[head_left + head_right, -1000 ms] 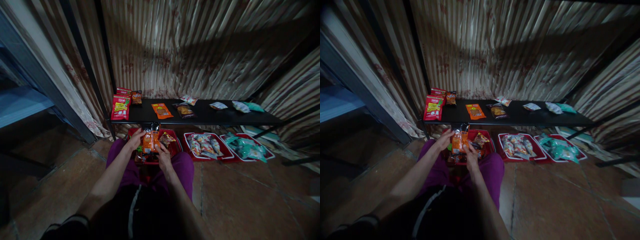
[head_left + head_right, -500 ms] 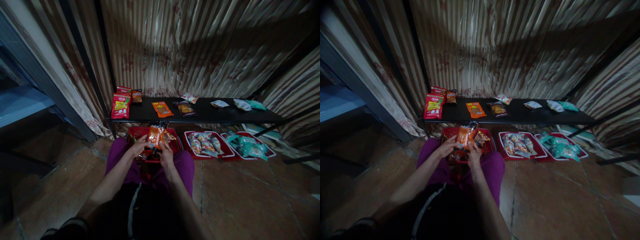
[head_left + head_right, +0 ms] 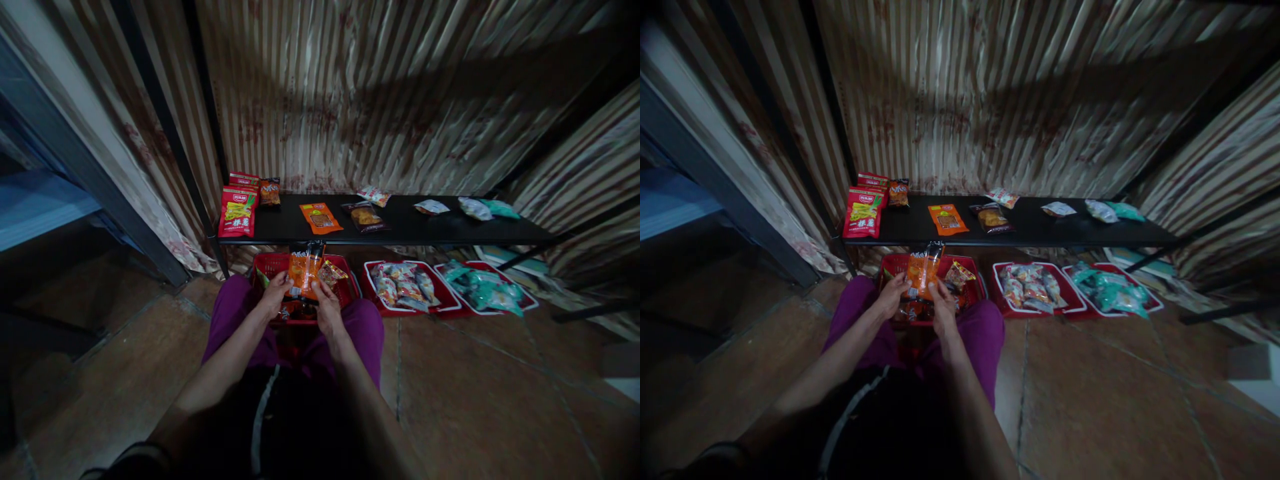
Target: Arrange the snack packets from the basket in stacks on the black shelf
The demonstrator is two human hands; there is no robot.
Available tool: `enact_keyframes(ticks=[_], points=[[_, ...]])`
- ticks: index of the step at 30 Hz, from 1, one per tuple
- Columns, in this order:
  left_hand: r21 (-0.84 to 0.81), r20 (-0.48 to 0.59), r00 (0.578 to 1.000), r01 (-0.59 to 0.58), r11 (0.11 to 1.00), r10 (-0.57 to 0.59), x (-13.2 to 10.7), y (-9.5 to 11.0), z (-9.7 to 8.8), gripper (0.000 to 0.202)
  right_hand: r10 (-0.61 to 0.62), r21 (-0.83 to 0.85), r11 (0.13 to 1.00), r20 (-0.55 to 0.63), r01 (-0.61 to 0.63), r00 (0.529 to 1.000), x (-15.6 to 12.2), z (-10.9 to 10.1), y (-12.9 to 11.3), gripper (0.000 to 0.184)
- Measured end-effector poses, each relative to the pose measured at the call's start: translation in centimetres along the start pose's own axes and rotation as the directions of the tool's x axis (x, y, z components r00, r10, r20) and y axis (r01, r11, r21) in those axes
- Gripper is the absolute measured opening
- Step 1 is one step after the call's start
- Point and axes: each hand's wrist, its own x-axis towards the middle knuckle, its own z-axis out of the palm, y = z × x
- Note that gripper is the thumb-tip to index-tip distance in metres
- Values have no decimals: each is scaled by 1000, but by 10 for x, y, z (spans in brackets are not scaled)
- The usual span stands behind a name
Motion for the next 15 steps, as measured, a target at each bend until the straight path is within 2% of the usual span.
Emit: enact_keyframes(ticks=[5,10,15], points=[[23,18,999,29,999,-29,-4,-3,-7,45,-59,56,997,-4,60,998,20,-1,-9,46],[30,66,996,51,998,-53,-7,-15,-13,51,-98,-15,995,-124,97,987,40,-2,-26,41],[40,89,994,60,997,-63,-9,-21,-17,50,-114,-18,993,-212,113,971,48,0,-33,30]])
